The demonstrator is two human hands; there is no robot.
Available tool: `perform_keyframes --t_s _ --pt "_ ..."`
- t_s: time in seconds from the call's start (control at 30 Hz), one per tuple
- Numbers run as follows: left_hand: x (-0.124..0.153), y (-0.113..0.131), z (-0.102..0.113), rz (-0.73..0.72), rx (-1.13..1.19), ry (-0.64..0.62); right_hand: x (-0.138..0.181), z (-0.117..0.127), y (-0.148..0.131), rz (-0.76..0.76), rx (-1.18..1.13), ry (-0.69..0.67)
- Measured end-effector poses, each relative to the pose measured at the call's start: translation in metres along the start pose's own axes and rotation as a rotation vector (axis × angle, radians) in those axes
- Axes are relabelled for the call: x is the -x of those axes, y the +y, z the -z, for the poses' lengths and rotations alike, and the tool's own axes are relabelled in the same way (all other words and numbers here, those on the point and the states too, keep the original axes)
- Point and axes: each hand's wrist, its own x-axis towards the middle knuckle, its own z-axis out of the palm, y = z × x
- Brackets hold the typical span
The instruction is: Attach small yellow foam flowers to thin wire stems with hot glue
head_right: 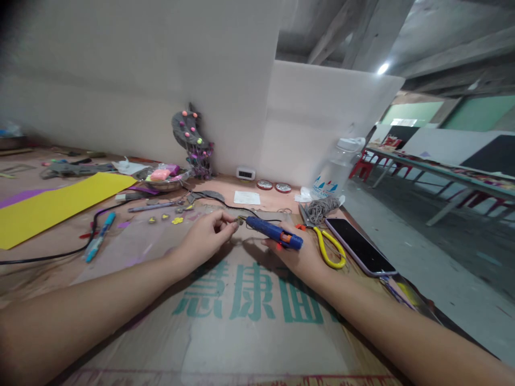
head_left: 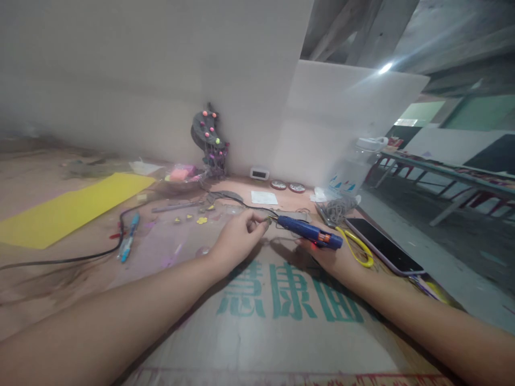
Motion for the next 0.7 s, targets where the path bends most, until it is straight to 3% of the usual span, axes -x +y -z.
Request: perform_keyframes --t_s 0.7 --pt "0.0002 -0.0034 0.0011 -0.007 0.041 0.008 -0.0007 0.0013 -0.0034 -0.006 0.035 0.008"
